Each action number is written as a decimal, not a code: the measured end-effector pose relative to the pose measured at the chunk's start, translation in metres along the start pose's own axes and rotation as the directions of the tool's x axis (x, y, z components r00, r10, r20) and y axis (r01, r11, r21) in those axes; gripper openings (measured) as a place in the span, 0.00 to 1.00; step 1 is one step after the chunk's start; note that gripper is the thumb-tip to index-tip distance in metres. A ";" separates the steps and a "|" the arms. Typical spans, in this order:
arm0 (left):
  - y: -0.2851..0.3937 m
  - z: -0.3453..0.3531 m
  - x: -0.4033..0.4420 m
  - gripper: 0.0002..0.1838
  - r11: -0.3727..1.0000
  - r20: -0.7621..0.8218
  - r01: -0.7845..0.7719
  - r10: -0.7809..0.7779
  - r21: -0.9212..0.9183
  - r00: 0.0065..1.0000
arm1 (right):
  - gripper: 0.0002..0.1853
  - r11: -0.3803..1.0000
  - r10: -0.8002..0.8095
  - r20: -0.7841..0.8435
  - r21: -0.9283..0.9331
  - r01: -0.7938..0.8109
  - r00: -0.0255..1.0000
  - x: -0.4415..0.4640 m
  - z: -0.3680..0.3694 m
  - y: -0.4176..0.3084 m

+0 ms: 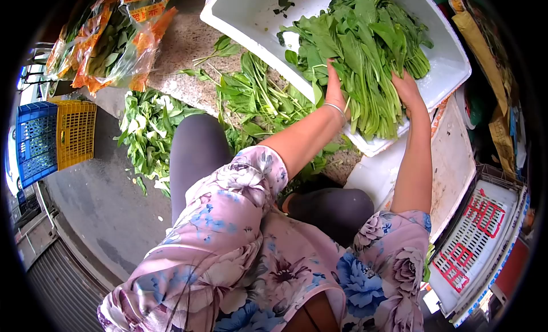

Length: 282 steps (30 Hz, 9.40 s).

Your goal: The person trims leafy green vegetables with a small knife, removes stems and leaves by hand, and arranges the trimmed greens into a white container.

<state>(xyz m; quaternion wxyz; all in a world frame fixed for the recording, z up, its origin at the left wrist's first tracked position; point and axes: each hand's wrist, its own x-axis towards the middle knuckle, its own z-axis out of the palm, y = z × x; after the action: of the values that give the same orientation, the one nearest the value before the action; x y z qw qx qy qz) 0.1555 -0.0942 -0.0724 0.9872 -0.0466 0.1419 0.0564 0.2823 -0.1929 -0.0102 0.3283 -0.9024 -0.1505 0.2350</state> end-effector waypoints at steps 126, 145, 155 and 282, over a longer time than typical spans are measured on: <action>0.145 -0.185 -0.169 0.41 0.923 -0.367 -0.383 0.373 0.047 0.852 | 0.16 0.370 0.412 0.012 0.912 -0.179 0.911 0.180 0.108 -0.051; 0.120 -0.128 -0.105 0.41 0.964 -0.208 -0.263 0.249 -0.042 0.946 | 0.19 0.763 -0.122 0.228 0.644 -0.056 0.966 -0.136 0.070 -0.088; 0.095 -0.134 0.054 0.42 0.940 -0.133 -0.342 0.336 -0.023 0.932 | 0.18 0.845 0.006 -0.278 0.515 0.144 0.960 -0.141 0.057 -0.043; 0.183 0.007 -0.199 0.09 -0.604 -0.281 0.012 -0.352 0.797 0.893 | 0.20 0.844 0.415 -0.077 0.406 -0.351 0.907 -0.060 0.144 0.029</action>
<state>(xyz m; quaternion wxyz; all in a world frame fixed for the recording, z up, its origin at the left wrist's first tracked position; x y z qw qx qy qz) -0.0548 0.0684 -0.0234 0.4947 0.8150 0.0046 -0.3017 0.1601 -0.1643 -0.1067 0.4553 -0.8485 0.1090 0.2466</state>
